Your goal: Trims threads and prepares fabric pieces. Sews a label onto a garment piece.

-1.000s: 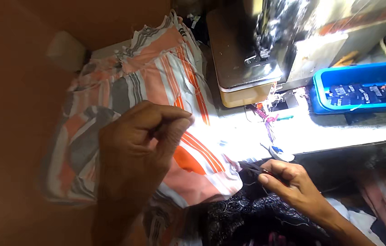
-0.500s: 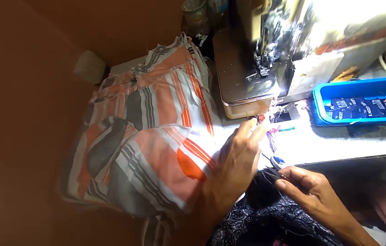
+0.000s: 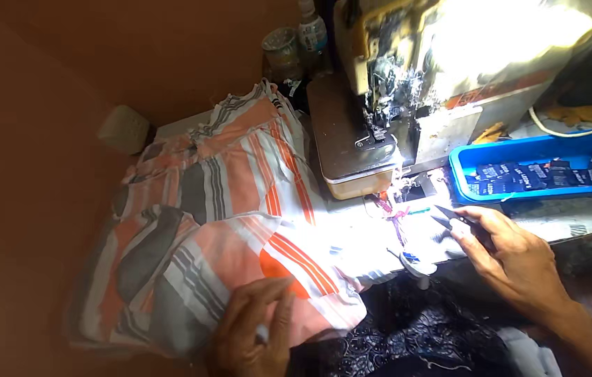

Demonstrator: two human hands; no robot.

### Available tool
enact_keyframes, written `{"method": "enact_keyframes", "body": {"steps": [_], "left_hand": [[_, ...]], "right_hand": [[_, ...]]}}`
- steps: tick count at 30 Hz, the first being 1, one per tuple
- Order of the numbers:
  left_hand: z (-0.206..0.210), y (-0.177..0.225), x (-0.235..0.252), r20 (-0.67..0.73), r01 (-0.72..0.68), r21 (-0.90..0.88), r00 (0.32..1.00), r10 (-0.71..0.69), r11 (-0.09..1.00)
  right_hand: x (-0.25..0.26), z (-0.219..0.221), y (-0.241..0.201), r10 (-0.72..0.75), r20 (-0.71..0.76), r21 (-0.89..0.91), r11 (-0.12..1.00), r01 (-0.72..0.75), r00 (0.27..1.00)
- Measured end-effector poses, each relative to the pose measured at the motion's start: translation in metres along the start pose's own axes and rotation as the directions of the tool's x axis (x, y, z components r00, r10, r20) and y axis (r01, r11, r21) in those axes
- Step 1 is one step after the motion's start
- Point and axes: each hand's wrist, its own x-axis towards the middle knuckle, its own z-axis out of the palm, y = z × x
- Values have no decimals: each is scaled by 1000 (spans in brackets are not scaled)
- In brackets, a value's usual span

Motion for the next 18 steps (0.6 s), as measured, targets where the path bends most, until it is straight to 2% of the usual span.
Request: {"method": "enact_keyframes", "body": {"steps": [4, 7, 9, 13, 16, 18], "left_hand": [[-6, -14, 15, -119, 52, 273, 993, -20, 961], [-5, -13, 18, -48, 211, 469, 976, -213, 858], [-4, -11, 16, -22, 290, 481, 947, -319, 827], [4, -10, 7, -119, 381, 437, 922, -368, 815], [7, -21, -1, -166, 365, 401, 931, -325, 840], [8, -27, -4, -196, 338, 384, 939, -282, 859]], "right_hand": [[6, 8, 11, -52, -46, -138, 989, 46, 998], [7, 22, 16, -109, -137, -215, 974, 77, 985], [6, 28, 18, -92, -187, -214, 975, 50, 978], [5, 32, 22, -34, -285, -163, 987, -14, 958], [4, 27, 25, 15, -276, -28, 999, -23, 961], [3, 19, 30, 29, -191, 87, 996, -13, 981]]}}
